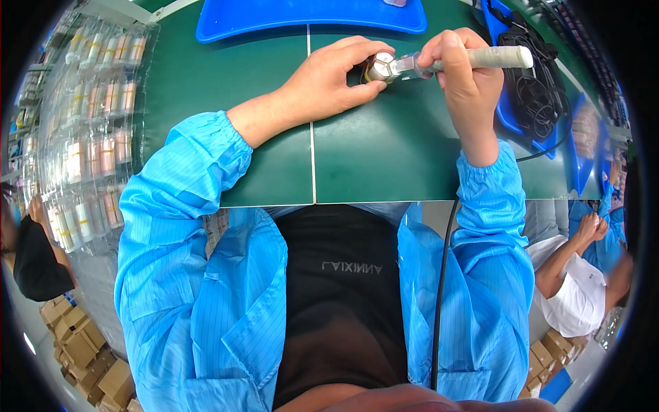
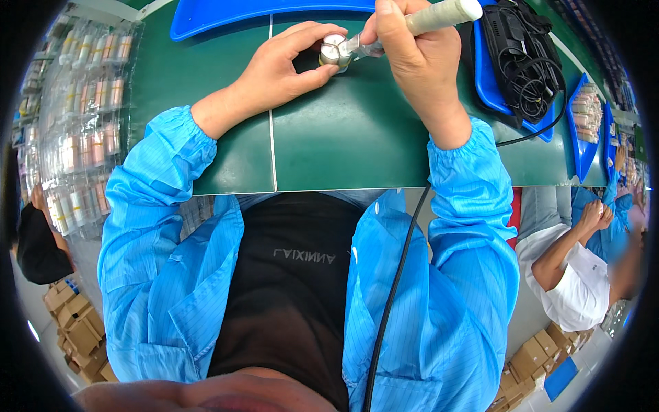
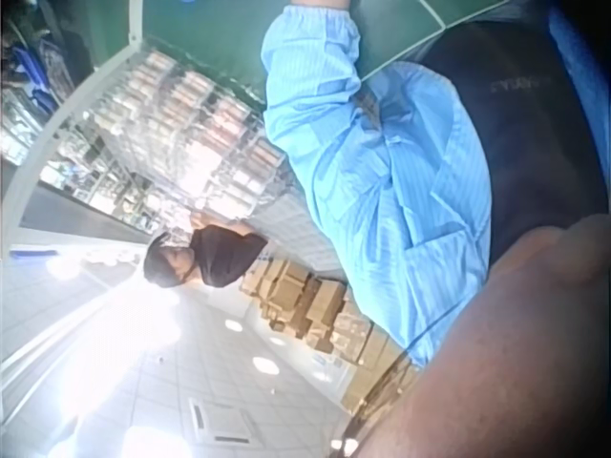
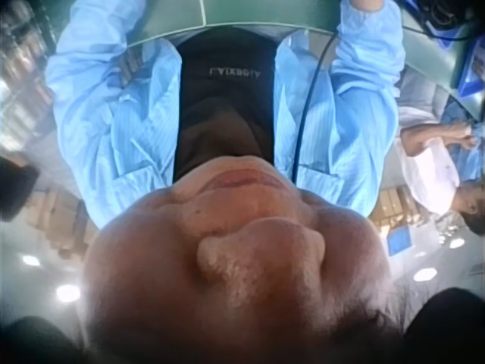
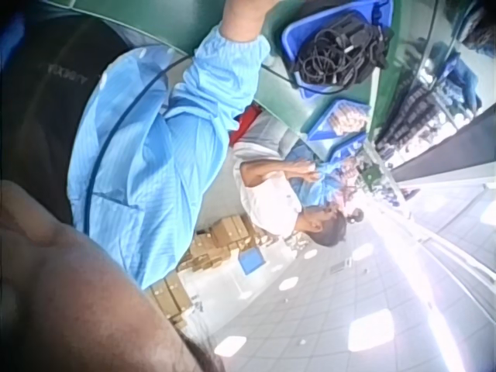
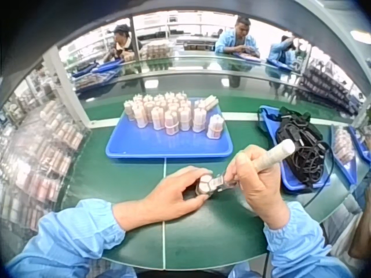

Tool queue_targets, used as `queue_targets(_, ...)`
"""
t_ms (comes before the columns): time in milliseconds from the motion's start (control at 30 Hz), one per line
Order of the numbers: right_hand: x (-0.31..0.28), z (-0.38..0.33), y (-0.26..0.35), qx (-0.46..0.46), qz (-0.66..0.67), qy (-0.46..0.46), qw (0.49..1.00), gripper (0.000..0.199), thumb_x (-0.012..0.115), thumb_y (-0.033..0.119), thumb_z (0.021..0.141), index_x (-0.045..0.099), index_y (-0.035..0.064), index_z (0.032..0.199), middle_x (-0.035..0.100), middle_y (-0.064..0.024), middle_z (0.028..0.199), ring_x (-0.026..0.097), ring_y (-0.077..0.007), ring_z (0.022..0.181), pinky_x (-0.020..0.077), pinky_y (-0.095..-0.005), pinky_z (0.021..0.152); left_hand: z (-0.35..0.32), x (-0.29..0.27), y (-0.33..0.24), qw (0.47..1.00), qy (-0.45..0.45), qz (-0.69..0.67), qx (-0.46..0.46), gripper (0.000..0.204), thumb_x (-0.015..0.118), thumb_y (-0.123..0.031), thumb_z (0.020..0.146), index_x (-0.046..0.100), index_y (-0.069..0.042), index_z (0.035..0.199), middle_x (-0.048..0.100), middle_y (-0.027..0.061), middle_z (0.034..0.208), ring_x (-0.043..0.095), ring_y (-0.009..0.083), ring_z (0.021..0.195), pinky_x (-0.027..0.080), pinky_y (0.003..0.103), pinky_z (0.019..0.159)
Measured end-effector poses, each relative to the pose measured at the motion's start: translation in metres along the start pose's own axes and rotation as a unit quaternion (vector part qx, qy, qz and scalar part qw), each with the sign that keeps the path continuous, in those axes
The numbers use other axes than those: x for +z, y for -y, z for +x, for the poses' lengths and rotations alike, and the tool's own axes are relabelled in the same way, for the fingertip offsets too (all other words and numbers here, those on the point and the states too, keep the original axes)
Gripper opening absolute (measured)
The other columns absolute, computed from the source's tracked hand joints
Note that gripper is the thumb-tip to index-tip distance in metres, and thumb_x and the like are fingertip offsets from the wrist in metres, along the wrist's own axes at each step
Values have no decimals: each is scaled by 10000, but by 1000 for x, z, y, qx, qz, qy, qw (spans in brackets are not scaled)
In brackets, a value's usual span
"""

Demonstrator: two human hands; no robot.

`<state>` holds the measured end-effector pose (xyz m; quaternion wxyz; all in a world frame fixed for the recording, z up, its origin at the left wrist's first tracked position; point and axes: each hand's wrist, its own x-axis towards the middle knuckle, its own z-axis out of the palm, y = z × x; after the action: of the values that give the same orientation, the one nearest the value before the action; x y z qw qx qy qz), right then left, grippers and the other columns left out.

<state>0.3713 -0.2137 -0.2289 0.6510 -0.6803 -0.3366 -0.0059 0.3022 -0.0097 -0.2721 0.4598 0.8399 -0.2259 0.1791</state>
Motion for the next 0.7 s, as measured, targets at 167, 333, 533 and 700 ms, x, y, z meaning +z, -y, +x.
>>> queue_targets(167, 5, -3, -4, -17, -7, 10, 1000, 294, 519, 203, 1027, 589, 28, 800, 659, -64, 768, 474, -54, 574, 367, -201, 519, 0, -3, -2, 998, 30, -12, -50, 465, 738, -130, 827, 612, -89, 1272, 644, 98, 1151, 635, 239, 1048, 509, 323, 914)
queue_targets(333, -6, 4, 1, -13, 53, -66, 996, 301, 513, 211, 1027, 589, 20, 807, 658, -80, 765, 465, -63, 546, 378, -215, 513, -3, -3, 5, 990, 37, -87, -102, 452, 713, -138, 883, 579, -64, 1309, 639, 73, 1180, 622, 191, 1072, 505, 319, 935)
queue_targets(533, -15, 10, -22, 16, 32, -108, 994, 309, 530, 239, 1016, 603, 34, 796, 654, -76, 742, 441, -52, 523, 347, -207, 488, 7, -23, 17, 873, 9, -430, -229, 463, 604, -227, 989, 495, 14, 1369, 603, 104, 1248, 594, 233, 1173, 501, 370, 998)
queue_targets(700, -4, 6, -24, 71, -22, -64, 995, 320, 549, 242, 1011, 626, 47, 768, 657, -24, 733, 416, -25, 548, 323, -201, 495, 7, -31, 22, 769, 2, -578, -274, 401, 581, -264, 1001, 539, 12, 1290, 614, 160, 1239, 634, 251, 1119, 542, 417, 982)
